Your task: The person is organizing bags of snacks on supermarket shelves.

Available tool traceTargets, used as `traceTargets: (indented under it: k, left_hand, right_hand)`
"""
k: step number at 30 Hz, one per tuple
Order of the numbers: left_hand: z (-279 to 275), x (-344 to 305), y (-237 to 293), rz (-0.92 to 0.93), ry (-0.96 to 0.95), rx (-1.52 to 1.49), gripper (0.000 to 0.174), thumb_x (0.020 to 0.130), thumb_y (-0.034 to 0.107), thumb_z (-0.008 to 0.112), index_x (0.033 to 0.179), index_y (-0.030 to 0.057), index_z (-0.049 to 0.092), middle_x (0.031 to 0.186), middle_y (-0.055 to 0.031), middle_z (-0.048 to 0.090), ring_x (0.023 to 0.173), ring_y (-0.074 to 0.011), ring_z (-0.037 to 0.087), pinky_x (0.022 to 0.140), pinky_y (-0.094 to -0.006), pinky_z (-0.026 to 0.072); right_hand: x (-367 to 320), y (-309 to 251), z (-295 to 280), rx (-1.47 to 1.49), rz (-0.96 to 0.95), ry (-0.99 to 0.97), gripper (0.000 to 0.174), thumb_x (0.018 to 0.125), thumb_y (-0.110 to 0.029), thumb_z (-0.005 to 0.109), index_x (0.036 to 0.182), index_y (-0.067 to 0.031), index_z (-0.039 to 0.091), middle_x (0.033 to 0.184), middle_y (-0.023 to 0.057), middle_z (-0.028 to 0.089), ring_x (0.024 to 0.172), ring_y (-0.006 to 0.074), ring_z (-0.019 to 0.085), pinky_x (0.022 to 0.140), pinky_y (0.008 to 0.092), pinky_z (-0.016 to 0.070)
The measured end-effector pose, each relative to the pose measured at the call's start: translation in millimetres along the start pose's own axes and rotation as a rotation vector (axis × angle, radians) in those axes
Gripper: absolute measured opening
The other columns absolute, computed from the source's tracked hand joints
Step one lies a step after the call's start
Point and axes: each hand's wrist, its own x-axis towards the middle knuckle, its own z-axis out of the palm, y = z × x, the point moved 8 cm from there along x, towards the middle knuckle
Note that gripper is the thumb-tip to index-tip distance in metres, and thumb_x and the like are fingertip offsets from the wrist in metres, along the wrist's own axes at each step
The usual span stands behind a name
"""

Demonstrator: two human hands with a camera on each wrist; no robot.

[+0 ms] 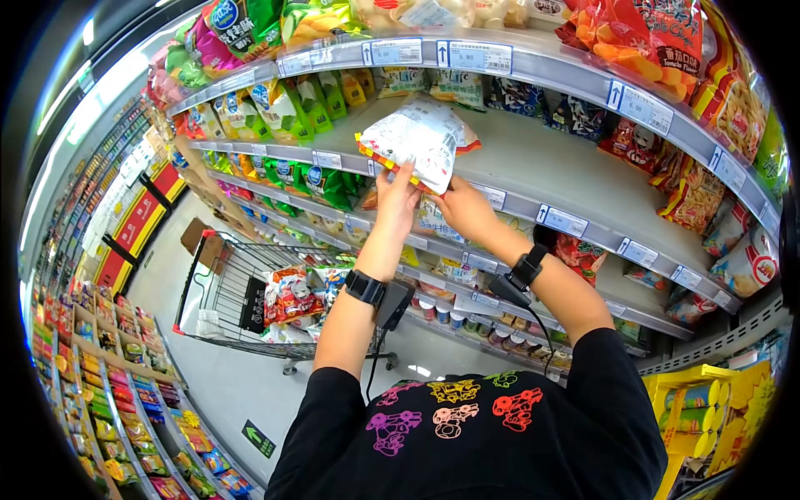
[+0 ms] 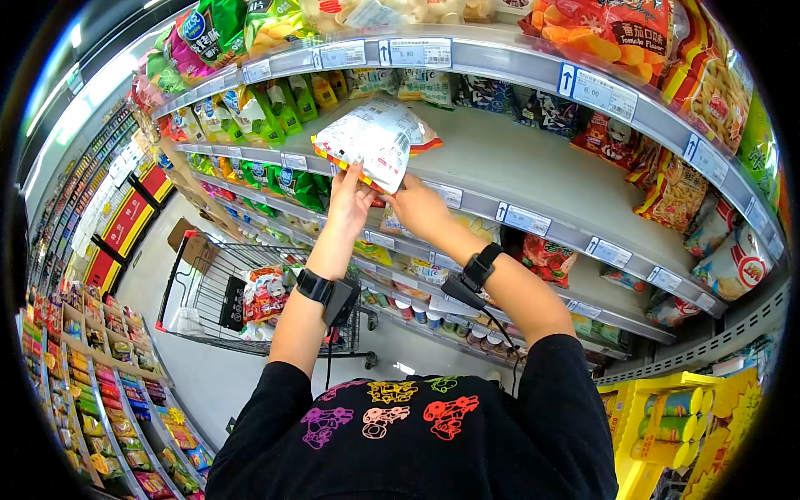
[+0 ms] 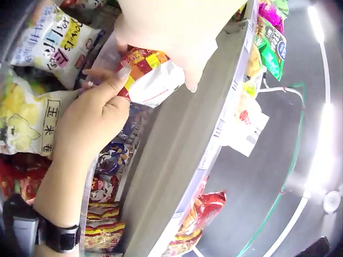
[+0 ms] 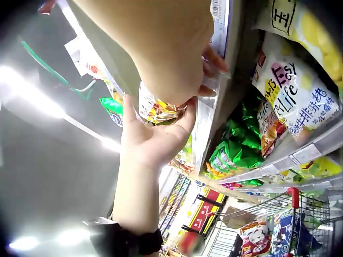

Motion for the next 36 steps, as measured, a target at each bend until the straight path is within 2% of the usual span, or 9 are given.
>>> traceTargets:
  k: [5,11,17,22,23,26,30,32,36]
  left_hand:
    - [-5,3,-9,-0.041,-0.074,-0.124,0.062,0.078,0.021,0.066,0.124,0.0114,0.025,0.119,-0.0087,0.044,0.108,-0.0240,0.047,0.089,-0.0421,0.0410]
    - [17,-17,6,0.082,-0.200,-0.150,0.057,0.086,0.037,0.050,0.129,0.0051,0.032,0.127,-0.0109,0.044,0.114,-0.0259,0.045,0.094,-0.0425,0.0361]
    - [-24,-51,-11,-0.050,-0.002,-0.366,0.048,0.088,0.037,0.042,0.126,0.0059,0.039,0.122,-0.0118,0.050,0.107,-0.0278,0.051,0.087,-0.0418,0.0435]
    - [-23,-120,-62,-0.365,-0.143,-0.437,0.055,0.087,0.045,0.039,0.125,0.0054,0.038,0.118,-0.0139,0.051,0.103,-0.0269,0.053,0.081,-0.0401,0.0479]
    - [-21,-137,-82,-0.455,-0.166,-0.427,0.055,0.087,0.045,0.039,0.126,0.0055,0.038,0.118,-0.0137,0.051,0.103,-0.0267,0.053,0.081,-0.0399,0.0477]
    - [-14,-183,-147,-0.744,-0.225,-0.382,0.055,0.087,0.045,0.039,0.126,0.0056,0.038,0.120,-0.0132,0.050,0.103,-0.0261,0.053,0.082,-0.0396,0.0472]
    - [-11,-244,-208,-1.081,-0.315,-0.271,0.056,0.088,0.045,0.039,0.127,0.0058,0.037,0.122,-0.0126,0.049,0.104,-0.0253,0.053,0.084,-0.0391,0.0466]
    - [-9,-264,-225,-1.207,-0.369,-0.212,0.056,0.088,0.045,0.039,0.128,0.0060,0.036,0.123,-0.0123,0.048,0.104,-0.0249,0.053,0.085,-0.0388,0.0463]
    - [-2,-288,-239,-1.369,-0.512,-0.064,0.056,0.089,0.046,0.039,0.128,0.0062,0.035,0.124,-0.0117,0.047,0.105,-0.0241,0.053,0.086,-0.0383,0.0456]
  right_hand:
    - [-7,-22,-24,-0.153,-0.318,0.252,0.024,0.076,-0.022,0.060,0.092,-0.0042,0.063,0.104,0.0113,0.053,0.103,0.0285,0.047,0.085,0.0394,0.0416]
    - [-20,-53,-39,-0.375,-0.472,0.200,0.029,0.067,-0.026,0.065,0.090,-0.0069,0.064,0.107,0.0090,0.054,0.111,0.0257,0.041,0.098,0.0460,0.0275]
    - [-68,-61,-65,0.082,-0.392,0.124,0.020,0.071,-0.019,0.063,0.089,-0.0097,0.061,0.115,0.0129,0.049,0.110,0.0306,0.042,0.094,0.0446,0.0333]
    - [-121,18,-39,0.754,0.165,0.094,0.042,0.069,-0.011,0.065,0.110,-0.0080,0.053,0.122,0.0106,0.047,0.110,0.0300,0.045,0.090,0.0388,0.0381]
    - [-132,31,-25,0.937,0.238,0.047,0.069,0.068,-0.013,0.069,0.129,-0.0092,0.036,0.129,0.0092,0.041,0.116,0.0244,0.041,0.093,0.0376,0.0355]
    - [-154,38,-37,1.214,0.263,0.083,0.095,0.070,-0.024,0.073,0.139,-0.0089,0.010,0.139,0.0099,0.025,0.128,0.0200,0.025,0.103,0.0353,0.0233]
    - [-204,68,-37,1.457,0.361,-0.041,0.107,0.055,-0.018,0.084,0.137,-0.0036,0.017,0.137,0.0049,0.029,0.125,0.0157,0.028,0.103,0.0352,0.0237]
    - [-235,83,-49,1.399,0.417,-0.134,0.096,0.052,-0.016,0.085,0.130,-0.0010,0.031,0.125,0.0054,0.045,0.113,0.0151,0.042,0.097,0.0347,0.0333]
    - [-266,90,-108,1.487,0.271,0.034,0.076,0.057,-0.020,0.084,0.120,-0.0050,0.046,0.117,0.0034,0.053,0.107,0.0160,0.048,0.089,0.0335,0.0421]
